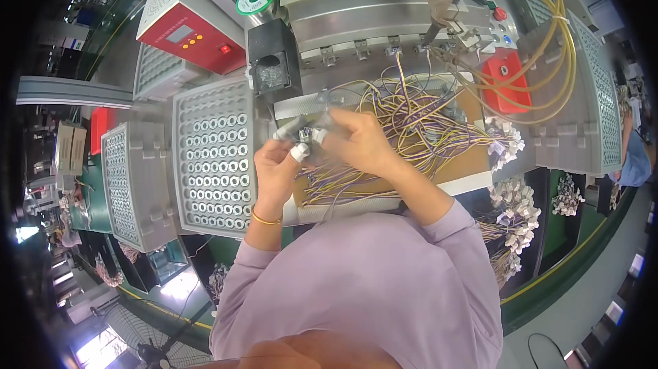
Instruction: The person assembles electronic components and wires with connectors using a specialized processing machine at a manual assembly station.
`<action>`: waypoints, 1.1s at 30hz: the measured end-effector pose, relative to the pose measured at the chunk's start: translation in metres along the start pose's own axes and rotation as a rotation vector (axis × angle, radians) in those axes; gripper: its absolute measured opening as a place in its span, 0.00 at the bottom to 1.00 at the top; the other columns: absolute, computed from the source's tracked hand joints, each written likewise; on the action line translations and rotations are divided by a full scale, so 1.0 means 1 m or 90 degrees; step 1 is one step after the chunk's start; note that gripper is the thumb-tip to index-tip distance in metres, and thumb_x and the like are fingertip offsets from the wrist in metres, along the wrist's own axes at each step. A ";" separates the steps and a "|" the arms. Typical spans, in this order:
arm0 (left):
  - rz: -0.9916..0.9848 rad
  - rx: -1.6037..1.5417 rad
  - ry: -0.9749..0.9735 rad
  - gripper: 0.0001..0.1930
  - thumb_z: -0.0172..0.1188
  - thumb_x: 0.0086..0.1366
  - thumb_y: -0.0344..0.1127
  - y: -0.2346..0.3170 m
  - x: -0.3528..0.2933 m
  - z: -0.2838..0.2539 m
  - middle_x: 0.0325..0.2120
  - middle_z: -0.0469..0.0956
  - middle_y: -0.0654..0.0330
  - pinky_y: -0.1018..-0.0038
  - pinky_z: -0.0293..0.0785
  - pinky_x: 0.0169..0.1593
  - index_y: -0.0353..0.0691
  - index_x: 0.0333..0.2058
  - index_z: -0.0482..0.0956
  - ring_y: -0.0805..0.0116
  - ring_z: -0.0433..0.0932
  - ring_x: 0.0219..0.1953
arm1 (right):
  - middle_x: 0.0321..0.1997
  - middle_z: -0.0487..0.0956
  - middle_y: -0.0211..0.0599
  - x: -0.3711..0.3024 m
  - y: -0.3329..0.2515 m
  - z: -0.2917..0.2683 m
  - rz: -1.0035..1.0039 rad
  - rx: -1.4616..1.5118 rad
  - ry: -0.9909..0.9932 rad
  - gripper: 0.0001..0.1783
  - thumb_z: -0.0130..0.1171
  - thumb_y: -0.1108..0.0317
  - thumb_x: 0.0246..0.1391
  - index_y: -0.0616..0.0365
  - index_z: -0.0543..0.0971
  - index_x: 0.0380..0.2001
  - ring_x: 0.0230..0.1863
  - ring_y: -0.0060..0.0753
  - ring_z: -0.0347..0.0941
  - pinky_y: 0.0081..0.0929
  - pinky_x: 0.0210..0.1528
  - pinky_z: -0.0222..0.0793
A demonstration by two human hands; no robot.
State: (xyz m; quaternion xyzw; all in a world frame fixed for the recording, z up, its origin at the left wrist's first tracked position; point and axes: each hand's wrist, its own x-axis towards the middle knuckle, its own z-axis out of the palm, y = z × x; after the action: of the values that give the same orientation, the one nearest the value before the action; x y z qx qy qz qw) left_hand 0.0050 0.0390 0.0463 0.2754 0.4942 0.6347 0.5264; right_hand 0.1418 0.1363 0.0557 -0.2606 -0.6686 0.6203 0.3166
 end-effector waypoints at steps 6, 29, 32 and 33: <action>0.038 -0.010 -0.022 0.22 0.56 0.54 0.22 0.002 -0.003 0.004 0.38 0.73 0.57 0.82 0.72 0.29 0.29 0.49 0.66 0.75 0.72 0.33 | 0.17 0.67 0.21 -0.002 -0.005 -0.005 0.000 -0.011 -0.031 0.02 0.53 0.76 0.42 0.63 0.73 0.23 0.19 0.09 0.58 0.13 0.18 0.53; 0.020 -0.097 0.021 0.11 0.50 0.57 0.27 -0.006 0.008 0.013 0.35 0.75 0.55 0.83 0.68 0.22 0.32 0.38 0.73 0.74 0.74 0.25 | 0.14 0.70 0.38 -0.006 -0.015 -0.009 0.107 -0.104 -0.082 0.08 0.54 0.69 0.41 0.64 0.72 0.22 0.16 0.22 0.63 0.21 0.20 0.59; -0.003 -0.137 0.001 0.12 0.49 0.58 0.30 -0.001 0.009 0.014 0.36 0.74 0.55 0.82 0.67 0.21 0.32 0.41 0.71 0.72 0.74 0.25 | 0.13 0.67 0.29 -0.006 -0.013 -0.009 0.061 -0.100 -0.054 0.07 0.55 0.70 0.43 0.63 0.72 0.23 0.16 0.15 0.59 0.18 0.17 0.54; -0.002 -0.143 -0.018 0.13 0.49 0.58 0.30 0.001 0.009 0.015 0.37 0.74 0.55 0.82 0.67 0.21 0.32 0.42 0.70 0.71 0.73 0.25 | 0.14 0.65 0.24 -0.006 -0.010 -0.011 0.061 -0.120 -0.090 0.05 0.55 0.72 0.44 0.63 0.71 0.24 0.17 0.12 0.56 0.17 0.17 0.51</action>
State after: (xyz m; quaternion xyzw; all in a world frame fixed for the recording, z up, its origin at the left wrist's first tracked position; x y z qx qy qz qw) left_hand 0.0155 0.0524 0.0514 0.2227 0.4129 0.6814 0.5618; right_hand 0.1541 0.1381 0.0653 -0.2766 -0.7314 0.5858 0.2130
